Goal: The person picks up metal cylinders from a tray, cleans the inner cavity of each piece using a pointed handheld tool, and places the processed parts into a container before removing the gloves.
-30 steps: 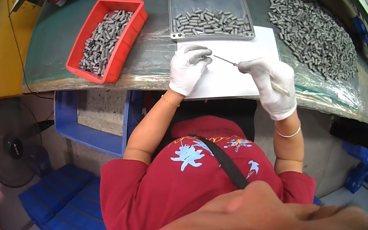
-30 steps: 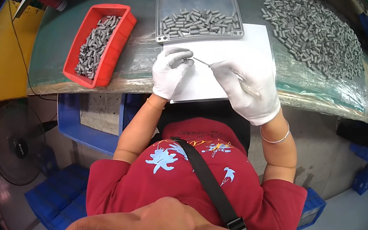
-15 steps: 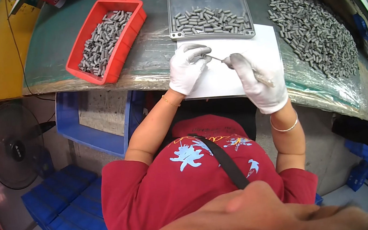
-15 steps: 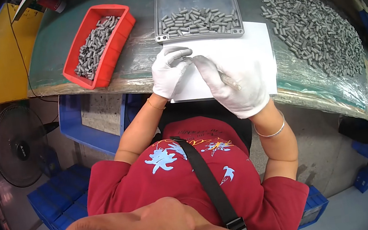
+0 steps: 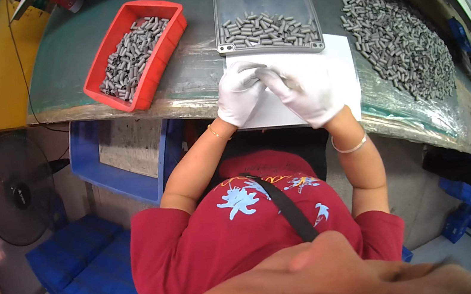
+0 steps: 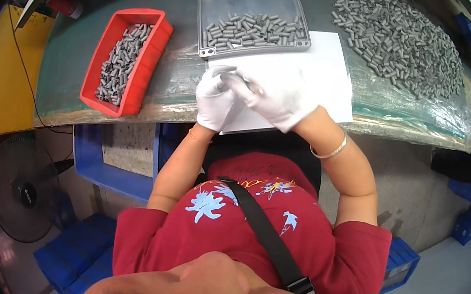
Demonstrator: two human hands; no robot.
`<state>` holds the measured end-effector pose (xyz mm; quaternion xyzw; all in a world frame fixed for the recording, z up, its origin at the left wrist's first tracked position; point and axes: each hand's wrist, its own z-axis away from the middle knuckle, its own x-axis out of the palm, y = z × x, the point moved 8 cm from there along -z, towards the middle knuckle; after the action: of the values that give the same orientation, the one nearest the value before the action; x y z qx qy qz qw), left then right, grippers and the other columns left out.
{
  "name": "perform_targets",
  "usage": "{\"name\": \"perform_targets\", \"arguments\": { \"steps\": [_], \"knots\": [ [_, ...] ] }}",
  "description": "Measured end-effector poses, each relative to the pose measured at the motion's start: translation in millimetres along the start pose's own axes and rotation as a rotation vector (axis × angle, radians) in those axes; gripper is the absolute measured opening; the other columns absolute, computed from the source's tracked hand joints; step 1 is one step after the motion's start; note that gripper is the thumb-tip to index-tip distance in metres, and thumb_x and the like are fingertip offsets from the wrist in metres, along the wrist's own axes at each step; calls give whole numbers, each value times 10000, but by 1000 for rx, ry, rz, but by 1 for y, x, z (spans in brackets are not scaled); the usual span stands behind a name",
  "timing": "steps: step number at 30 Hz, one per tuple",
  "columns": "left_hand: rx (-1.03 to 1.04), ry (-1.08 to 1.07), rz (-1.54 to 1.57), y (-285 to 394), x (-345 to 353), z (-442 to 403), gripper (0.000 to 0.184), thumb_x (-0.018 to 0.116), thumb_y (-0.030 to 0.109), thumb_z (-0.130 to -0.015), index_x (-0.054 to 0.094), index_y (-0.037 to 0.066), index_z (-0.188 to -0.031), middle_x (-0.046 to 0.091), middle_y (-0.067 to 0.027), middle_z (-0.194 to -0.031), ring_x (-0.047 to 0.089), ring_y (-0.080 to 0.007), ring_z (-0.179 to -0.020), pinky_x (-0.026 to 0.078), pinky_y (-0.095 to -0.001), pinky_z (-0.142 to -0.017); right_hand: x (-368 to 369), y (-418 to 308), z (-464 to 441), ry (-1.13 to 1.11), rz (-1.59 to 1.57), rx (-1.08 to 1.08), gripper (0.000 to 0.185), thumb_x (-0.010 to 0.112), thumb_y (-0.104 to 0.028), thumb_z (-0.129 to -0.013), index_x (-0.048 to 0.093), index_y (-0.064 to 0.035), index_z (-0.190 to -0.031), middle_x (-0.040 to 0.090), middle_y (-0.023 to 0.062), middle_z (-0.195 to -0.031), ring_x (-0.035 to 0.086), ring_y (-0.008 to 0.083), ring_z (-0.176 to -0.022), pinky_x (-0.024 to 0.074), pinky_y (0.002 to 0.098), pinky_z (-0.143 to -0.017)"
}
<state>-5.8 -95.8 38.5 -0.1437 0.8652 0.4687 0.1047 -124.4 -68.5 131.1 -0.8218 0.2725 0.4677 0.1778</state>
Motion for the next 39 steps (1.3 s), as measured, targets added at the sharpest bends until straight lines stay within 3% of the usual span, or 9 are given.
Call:
{"name": "perform_targets", "arguments": {
  "steps": [2, 5, 9, 13, 14, 18, 22, 26, 39],
  "knots": [
    [-43, 28, -4, 3, -4, 0, 271, 790, 11, -700, 755, 79, -961, 704, -81, -975, 682, -257, -897, 552, -350, -798, -19, 8, -5, 109, -253, 71, 280, 676, -74, -871, 723, -94, -1146, 731, 52, -1022, 721, 184, -809, 573, 283, -687],
    [-61, 21, 14, 7, -3, -2, 244, 799, 26, -704, 760, 83, -938, 706, -73, -955, 681, -250, -896, 547, -353, -802, -19, 13, -3, 56, -300, 155, 355, 684, -51, -847, 706, -101, -1198, 727, 44, -1043, 717, 169, -866, 581, 281, -695],
    [-19, 13, 2, 4, -2, -1, 201, 820, 55, -706, 765, 85, -897, 707, -70, -926, 675, -251, -883, 543, -364, -794, -13, 17, -3, 85, -526, 218, 239, 677, -58, -899, 726, -44, -1133, 743, 71, -990, 719, 182, -807, 573, 280, -687],
    [-32, -1, 9, 8, 0, -1, 198, 825, 63, -693, 764, 87, -879, 707, -62, -919, 668, -249, -875, 536, -365, -796, -24, 33, 3, 114, -805, 431, 163, 655, -137, -957, 759, -22, -1009, 753, 87, -882, 713, 190, -718, 558, 273, -652],
    [-18, -9, -2, 9, 1, -2, 200, 825, 63, -691, 764, 88, -879, 707, -60, -922, 667, -247, -874, 534, -363, -797, -22, 33, 4, 194, -721, 426, 155, 669, -141, -945, 772, -25, -953, 747, 90, -803, 708, 181, -679, 556, 280, -634],
    [-50, 21, -3, -5, 2, 1, 185, 821, 77, -704, 764, 84, -880, 708, -61, -929, 667, -247, -872, 539, -363, -793, -19, 17, -9, -31, -356, 254, 113, 709, -105, -907, 766, -23, -961, 752, 101, -807, 714, 181, -662, 554, 286, -616],
    [-113, -58, -6, -5, 3, 3, 224, 789, 6, -737, 764, 61, -952, 699, -78, -999, 671, -215, -944, 557, -330, -817, -48, 34, 14, 137, -778, 532, 246, 592, -124, -972, 729, 47, -859, 746, 126, -809, 717, 207, -715, 554, 296, -708],
    [-181, -88, 110, -17, 9, 6, 238, 782, -12, -765, 765, 53, -993, 695, -83, -1038, 669, -194, -977, 563, -305, -833, -59, 37, 13, -7, -689, 570, 260, 583, -133, -988, 734, 49, -880, 745, 130, -801, 723, 200, -746, 550, 302, -729],
    [-150, -45, 65, -5, 2, 1, 214, 811, 60, -746, 780, 74, -958, 694, -81, -1000, 687, -209, -905, 571, -325, -800, -39, 28, 4, 31, -606, 435, 158, 669, -107, -954, 745, 31, -961, 753, 104, -813, 711, 169, -721, 556, 288, -691]
  ]
}}
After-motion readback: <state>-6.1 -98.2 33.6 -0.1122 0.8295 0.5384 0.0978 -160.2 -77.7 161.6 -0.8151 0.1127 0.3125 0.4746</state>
